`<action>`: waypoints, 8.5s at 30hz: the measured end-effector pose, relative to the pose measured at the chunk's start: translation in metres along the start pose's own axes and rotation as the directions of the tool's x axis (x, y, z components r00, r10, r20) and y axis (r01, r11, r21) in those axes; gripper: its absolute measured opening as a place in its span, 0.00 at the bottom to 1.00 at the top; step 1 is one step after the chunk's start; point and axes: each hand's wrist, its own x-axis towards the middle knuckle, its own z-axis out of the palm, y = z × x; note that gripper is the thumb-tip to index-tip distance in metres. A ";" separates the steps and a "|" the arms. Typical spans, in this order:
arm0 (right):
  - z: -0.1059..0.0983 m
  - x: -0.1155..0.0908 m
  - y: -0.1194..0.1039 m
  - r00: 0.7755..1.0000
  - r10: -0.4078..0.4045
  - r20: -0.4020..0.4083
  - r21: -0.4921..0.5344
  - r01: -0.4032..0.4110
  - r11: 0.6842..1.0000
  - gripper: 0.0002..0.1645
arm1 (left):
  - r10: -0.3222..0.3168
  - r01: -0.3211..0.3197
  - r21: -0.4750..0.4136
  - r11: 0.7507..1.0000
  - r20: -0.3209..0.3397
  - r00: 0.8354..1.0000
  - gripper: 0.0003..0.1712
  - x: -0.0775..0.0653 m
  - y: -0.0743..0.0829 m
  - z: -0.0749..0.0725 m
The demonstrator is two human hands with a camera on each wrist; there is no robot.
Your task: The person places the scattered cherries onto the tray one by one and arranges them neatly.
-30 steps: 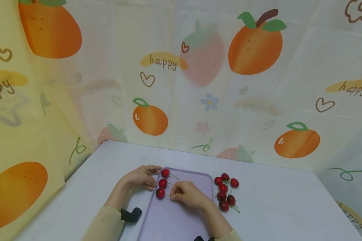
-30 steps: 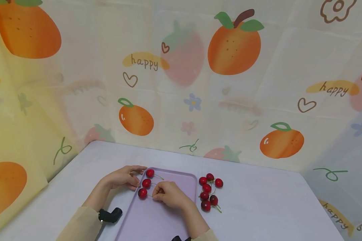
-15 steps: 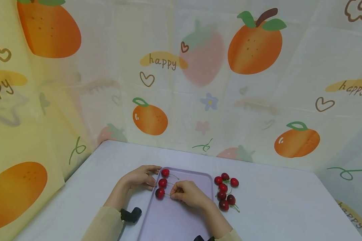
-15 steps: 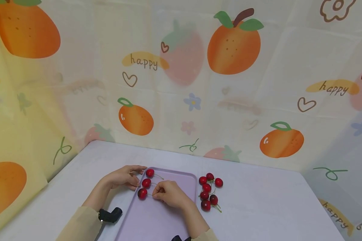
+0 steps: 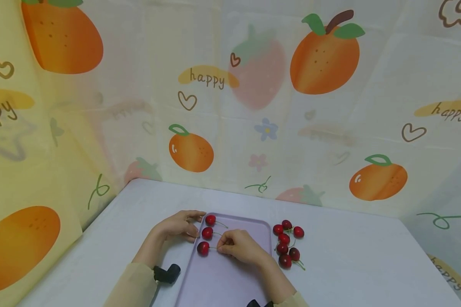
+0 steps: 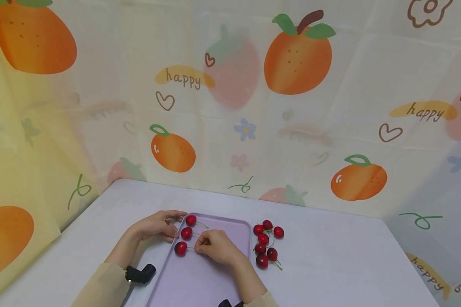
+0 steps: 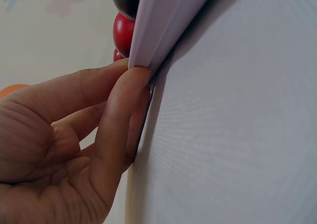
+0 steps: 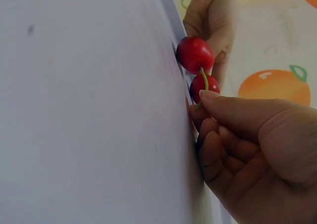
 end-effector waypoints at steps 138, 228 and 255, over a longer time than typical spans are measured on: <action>-0.123 -0.145 0.097 0.979 0.206 -0.003 0.043 -0.206 0.978 0.10 | -0.028 0.028 0.027 0.999 -0.026 0.999 0.38 -0.003 0.002 0.003; -0.119 -0.124 0.057 0.988 0.141 -0.058 0.011 -0.141 0.990 0.09 | 0.007 -0.006 0.022 1.000 -0.015 1.000 0.39 -0.002 -0.001 0.003; -0.095 -0.092 0.023 0.991 0.033 -0.130 0.045 -0.027 0.999 0.06 | 0.002 -0.002 0.024 1.000 -0.021 1.000 0.38 -0.001 -0.003 0.002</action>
